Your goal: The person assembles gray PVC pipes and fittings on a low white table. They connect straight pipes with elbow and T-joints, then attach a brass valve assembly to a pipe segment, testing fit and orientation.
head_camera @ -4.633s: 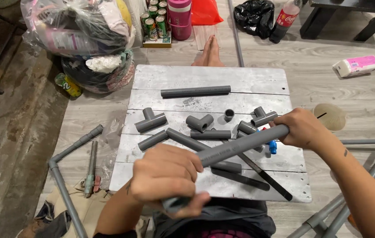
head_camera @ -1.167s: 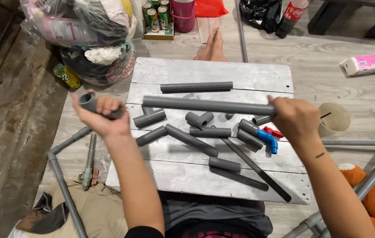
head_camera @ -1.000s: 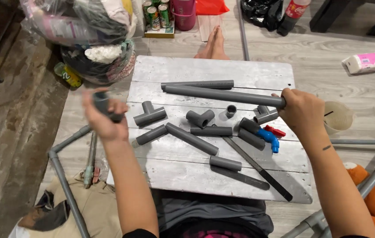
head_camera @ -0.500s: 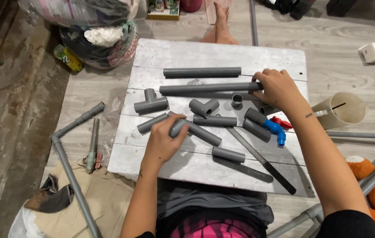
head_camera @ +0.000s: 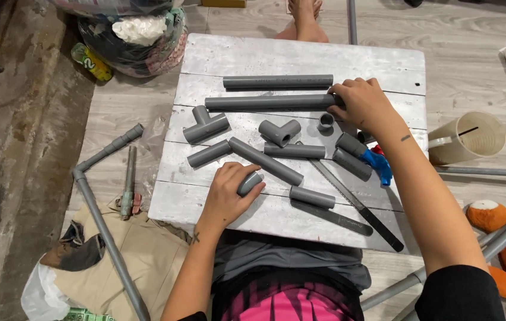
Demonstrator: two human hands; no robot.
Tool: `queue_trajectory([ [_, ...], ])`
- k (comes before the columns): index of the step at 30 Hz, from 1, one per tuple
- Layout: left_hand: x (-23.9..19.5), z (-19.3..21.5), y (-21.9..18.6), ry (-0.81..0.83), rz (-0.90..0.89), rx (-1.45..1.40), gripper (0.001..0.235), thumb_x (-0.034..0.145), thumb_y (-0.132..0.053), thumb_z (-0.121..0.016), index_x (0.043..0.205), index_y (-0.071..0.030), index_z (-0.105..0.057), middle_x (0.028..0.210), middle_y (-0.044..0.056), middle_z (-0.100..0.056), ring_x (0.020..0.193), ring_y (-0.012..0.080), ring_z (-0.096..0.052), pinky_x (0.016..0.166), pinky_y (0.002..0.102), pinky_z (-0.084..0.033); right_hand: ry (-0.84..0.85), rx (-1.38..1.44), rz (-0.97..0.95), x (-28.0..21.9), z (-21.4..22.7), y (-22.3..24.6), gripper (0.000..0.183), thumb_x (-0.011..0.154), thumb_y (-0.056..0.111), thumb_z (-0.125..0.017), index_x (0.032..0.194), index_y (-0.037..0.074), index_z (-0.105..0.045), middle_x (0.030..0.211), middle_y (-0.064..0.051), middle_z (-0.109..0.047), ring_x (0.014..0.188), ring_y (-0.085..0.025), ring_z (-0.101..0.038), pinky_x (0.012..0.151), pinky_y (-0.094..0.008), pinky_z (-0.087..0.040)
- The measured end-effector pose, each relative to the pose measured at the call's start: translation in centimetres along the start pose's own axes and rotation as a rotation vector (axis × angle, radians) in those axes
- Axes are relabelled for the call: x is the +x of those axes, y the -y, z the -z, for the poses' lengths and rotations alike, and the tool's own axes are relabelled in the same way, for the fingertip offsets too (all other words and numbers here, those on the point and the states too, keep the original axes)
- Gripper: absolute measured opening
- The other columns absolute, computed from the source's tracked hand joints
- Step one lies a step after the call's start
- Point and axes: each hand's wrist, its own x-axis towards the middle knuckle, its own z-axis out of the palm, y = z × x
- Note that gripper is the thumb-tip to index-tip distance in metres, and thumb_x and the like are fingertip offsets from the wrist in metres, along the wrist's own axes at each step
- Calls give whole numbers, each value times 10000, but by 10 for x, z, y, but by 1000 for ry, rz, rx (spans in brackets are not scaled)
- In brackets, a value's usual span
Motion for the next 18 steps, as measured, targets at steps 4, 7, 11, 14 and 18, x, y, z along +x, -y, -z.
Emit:
queue_trajectory([
  [4,0,-4,1,2,-7,48,337,888,-307,-777,1180,-143,-740,882,75,-725,1061,264,-662,951,410,-509,24,102,-24,-9,15,9,387,925,346,-740,1274,183,-706,1121,-90,-753,1092,-280,-711,1001,-456,-480],
  [7,0,-4,-1,-11,-42,77,341,883,-286,-766,1189,-138,-732,889,73,-711,1040,261,-655,942,414,-506,17,198,-59,-15,24,15,387,944,314,-732,1294,151,-706,1144,-123,-740,1098,-302,-705,1000,-463,-483],
  [11,-1,-5,-3,9,-47,125,376,875,-289,-747,1218,-137,-717,899,81,-704,1032,266,-655,942,423,-500,-51,226,-56,-32,35,19,396,942,280,-742,1304,123,-715,1185,-157,-717,1162,-344,-673,1016,-477,-478],
  [14,0,-4,-4,14,-46,137,380,866,-259,-752,1218,-122,-713,902,91,-701,1029,279,-656,933,428,-501,-307,276,71,-62,65,32,330,922,192,-781,1235,98,-732,1169,-139,-690,1188,-364,-647,1018,-466,-476],
  [18,0,-4,-9,-52,-91,139,411,818,-200,-732,1205,-63,-706,999,75,-706,1010,245,-609,965,376,-469,-692,584,239,-131,149,77,238,786,-74,-821,988,-92,-696,1027,-202,-702,962,-325,-635,846,-394,-517],
])
